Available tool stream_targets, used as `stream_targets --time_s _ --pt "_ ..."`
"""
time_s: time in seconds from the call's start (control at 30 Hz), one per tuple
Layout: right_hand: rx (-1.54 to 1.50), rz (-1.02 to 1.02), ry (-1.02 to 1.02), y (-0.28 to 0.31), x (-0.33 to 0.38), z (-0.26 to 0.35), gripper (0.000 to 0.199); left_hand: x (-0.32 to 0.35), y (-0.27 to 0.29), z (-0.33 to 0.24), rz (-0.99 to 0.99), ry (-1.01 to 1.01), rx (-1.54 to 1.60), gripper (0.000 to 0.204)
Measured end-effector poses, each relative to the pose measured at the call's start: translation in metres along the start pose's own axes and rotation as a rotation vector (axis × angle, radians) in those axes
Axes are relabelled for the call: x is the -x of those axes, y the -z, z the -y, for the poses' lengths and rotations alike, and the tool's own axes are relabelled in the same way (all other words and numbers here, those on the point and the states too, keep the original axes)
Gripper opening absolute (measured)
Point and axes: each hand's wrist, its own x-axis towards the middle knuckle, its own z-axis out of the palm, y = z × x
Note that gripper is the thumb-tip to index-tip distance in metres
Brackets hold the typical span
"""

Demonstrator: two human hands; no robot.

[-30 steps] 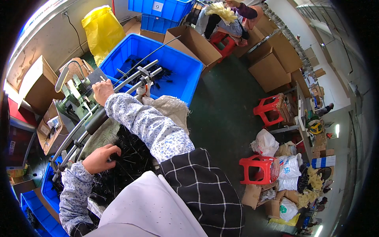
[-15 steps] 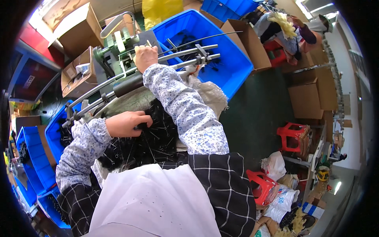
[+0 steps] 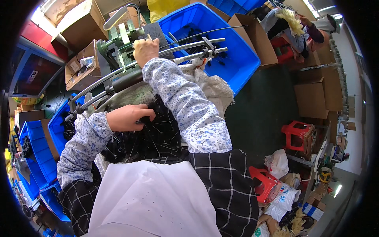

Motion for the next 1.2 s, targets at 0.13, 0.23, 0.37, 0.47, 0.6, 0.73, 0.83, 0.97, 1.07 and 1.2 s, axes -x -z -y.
stream_targets --time_s 0.13,0.23,0.37,0.47,0.6,0.73,0.83,0.97,1.07,1.2 --pt "0.027 -0.021 0.02 0.004 0.0 -0.024 0.025 0.002 0.0 -0.001 -0.004 0.009 0.009 0.034" --pt "0.041 0.01 0.025 0.01 -0.001 -0.038 0.024 0.0 -0.001 -0.002 -0.013 -0.002 0.005 0.034" --pt "0.024 -0.006 0.028 0.011 -0.002 -0.06 0.024 0.0 0.002 -0.005 -0.008 0.007 -0.004 0.033" --pt "0.062 -0.022 0.038 0.015 -0.001 -0.071 0.024 0.003 0.003 -0.004 -0.013 0.021 0.02 0.033" --pt "0.114 0.072 0.019 0.02 -0.005 -0.067 0.021 0.009 0.005 -0.001 -0.061 0.029 0.06 0.033" --pt "0.125 0.045 -0.087 0.025 -0.015 -0.074 0.019 0.018 0.012 0.001 -0.148 -0.014 0.08 0.032" --pt "0.348 0.144 -0.025 0.024 -0.024 -0.084 0.02 0.024 0.02 -0.002 -0.188 -0.012 0.123 0.03" --pt "0.299 0.279 0.108 0.026 -0.035 -0.089 0.019 0.039 0.021 0.001 -0.231 0.096 0.181 0.03" --pt "0.241 0.235 0.203 0.041 -0.033 -0.1 0.02 0.048 0.019 0.006 -0.184 0.162 0.22 0.029" --pt "0.079 0.076 0.204 0.083 -0.003 -0.106 0.016 0.055 0.021 0.007 -0.132 0.162 0.139 0.028"
